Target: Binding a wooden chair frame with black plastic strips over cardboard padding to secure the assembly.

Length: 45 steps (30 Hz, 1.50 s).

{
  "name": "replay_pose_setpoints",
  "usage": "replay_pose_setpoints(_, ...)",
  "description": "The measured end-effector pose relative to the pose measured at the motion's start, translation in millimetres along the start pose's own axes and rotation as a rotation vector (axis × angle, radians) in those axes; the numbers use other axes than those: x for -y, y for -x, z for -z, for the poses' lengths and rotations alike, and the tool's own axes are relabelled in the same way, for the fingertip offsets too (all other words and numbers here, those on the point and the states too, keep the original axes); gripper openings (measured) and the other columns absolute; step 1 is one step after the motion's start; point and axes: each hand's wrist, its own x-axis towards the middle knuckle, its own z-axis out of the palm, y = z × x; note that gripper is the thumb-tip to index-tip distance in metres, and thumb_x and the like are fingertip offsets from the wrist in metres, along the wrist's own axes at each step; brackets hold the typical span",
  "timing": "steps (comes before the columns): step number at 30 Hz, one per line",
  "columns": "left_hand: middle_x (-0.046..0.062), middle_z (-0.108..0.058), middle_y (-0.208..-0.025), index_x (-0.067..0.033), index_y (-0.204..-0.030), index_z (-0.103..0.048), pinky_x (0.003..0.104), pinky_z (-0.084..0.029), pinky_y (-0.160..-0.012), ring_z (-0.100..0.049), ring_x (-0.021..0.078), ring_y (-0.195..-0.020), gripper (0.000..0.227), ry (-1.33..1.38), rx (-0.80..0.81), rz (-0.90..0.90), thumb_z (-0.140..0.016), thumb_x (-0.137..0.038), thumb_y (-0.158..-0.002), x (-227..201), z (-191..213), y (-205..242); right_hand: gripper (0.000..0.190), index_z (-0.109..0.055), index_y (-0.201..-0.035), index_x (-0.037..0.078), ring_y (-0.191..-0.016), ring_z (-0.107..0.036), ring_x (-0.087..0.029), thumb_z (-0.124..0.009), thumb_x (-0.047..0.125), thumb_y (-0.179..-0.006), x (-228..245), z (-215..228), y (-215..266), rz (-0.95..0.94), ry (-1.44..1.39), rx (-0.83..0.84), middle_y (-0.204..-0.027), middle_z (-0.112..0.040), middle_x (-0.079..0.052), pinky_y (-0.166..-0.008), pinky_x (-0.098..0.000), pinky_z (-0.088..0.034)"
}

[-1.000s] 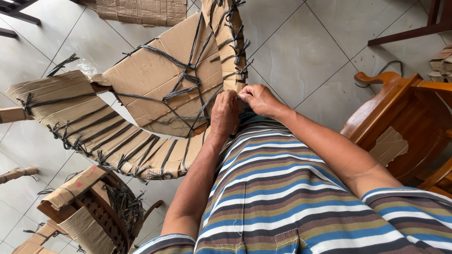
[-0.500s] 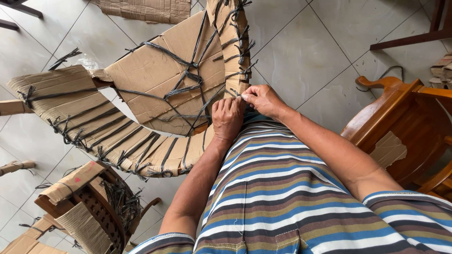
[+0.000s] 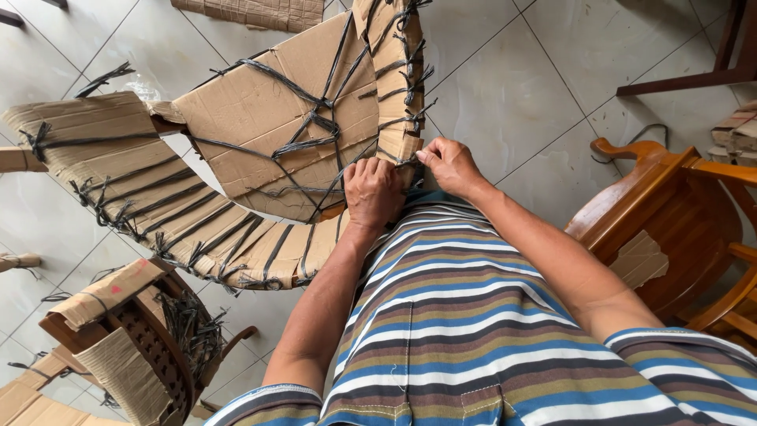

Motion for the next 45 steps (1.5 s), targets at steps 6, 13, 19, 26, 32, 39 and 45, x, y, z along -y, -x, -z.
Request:
replay_pose_setpoints(6,0.006,-0.059,-0.079,-0.0142,-0.09,-0.065,0.042,-0.052,-0.072,-0.066,0.0302,-0.078,0.008,0.345,0.219,0.319,-0.068,-0.019,-0.086,6.5,2.6,11.4,0.017,-0.073,-0.096,0.008,-0.061,-0.062,-0.015,-0.072,0.025,-0.097,-14.6,3.4,-2.4,-0.08,-0.138,-0.021,-0.068,-0.067,-0.009,-0.054,-0.0273,-0.051)
replay_pose_setpoints(13,0.012,-0.07,-0.086,-0.0136,-0.104,-0.075,0.049,-0.056,-0.073,-0.07,0.0408,-0.084,0.022,0.493,0.422,0.633,-0.065,-0.033,-0.1,42.8,42.4,70.2,0.021,-0.068,-0.113,0.002,-0.061,-0.064,-0.01,-0.061,0.015,-0.098,-90.0,32.6,17.0,-0.358,-0.323,-0.128,-0.076,-0.066,-0.009,-0.051,-0.0206,-0.054)
replay_pose_setpoints(19,0.014,-0.069,-0.082,-0.0157,-0.096,-0.075,0.052,-0.055,-0.076,-0.07,0.0393,-0.082,0.024,0.139,0.341,0.747,-0.061,-0.034,-0.102,86.5,69.2,142.0,0.022,-0.079,-0.099,0.012,-0.071,-0.074,-0.025,-0.065,0.027,-0.095,-246.8,47.5,78.1,-0.506,0.285,-0.047,-0.072,-0.074,-0.011,-0.059,-0.0368,-0.056)
replay_pose_setpoints(26,0.003,-0.07,-0.076,-0.022,-0.091,-0.074,0.04,-0.056,-0.074,-0.072,0.028,-0.078,0.022,0.085,0.189,0.772,-0.062,-0.037,-0.103,86.5,92.8,166.2,0.034,-0.078,-0.12,0.02,-0.116,-0.068,-0.033,-0.066,0.039,-0.093,-267.0,44.5,112.9,-0.56,0.524,0.159,-0.115,-0.077,-0.01,-0.097,-0.045,-0.054)
replay_pose_setpoints(32,0.004,-0.071,-0.076,-0.02,-0.091,-0.075,0.044,-0.055,-0.076,-0.073,0.0284,-0.079,0.024,0.047,0.196,0.8,-0.063,-0.037,-0.102,67.7,88.3,180.3,0.033,-0.078,-0.115,0.013,-0.115,-0.066,-0.038,-0.063,0.036,-0.097,-194.0,17.0,61.7,-0.348,0.438,0.012,-0.113,-0.075,-0.014,-0.099,-0.0492,-0.052)
replay_pose_setpoints(39,-0.005,-0.067,-0.072,-0.028,-0.086,-0.071,0.037,-0.052,-0.075,-0.071,0.0203,-0.075,0.018,-0.056,0.088,0.855,-0.064,-0.037,-0.099,64.0,82.1,172.5,0.013,-0.068,-0.098,0.004,-0.059,-0.064,-0.013,-0.059,0.013,-0.099,-56.7,56.7,-19.1,0.032,-0.038,-0.518,-0.071,-0.064,-0.006,-0.051,-0.0224,-0.051)
replay_pose_setpoints(45,-0.006,-0.065,-0.072,-0.0255,-0.083,-0.07,0.036,-0.046,-0.073,-0.064,0.019,-0.07,0.009,-0.207,0.064,0.929,-0.067,-0.031,-0.089,57.0,76.2,158.4,0.013,-0.07,-0.101,-0.001,-0.073,-0.063,-0.019,-0.063,0.008,-0.107,159.9,69.1,-80.1,0.677,0.226,-0.268,-0.083,-0.066,-0.01,-0.066,-0.0323,-0.051)
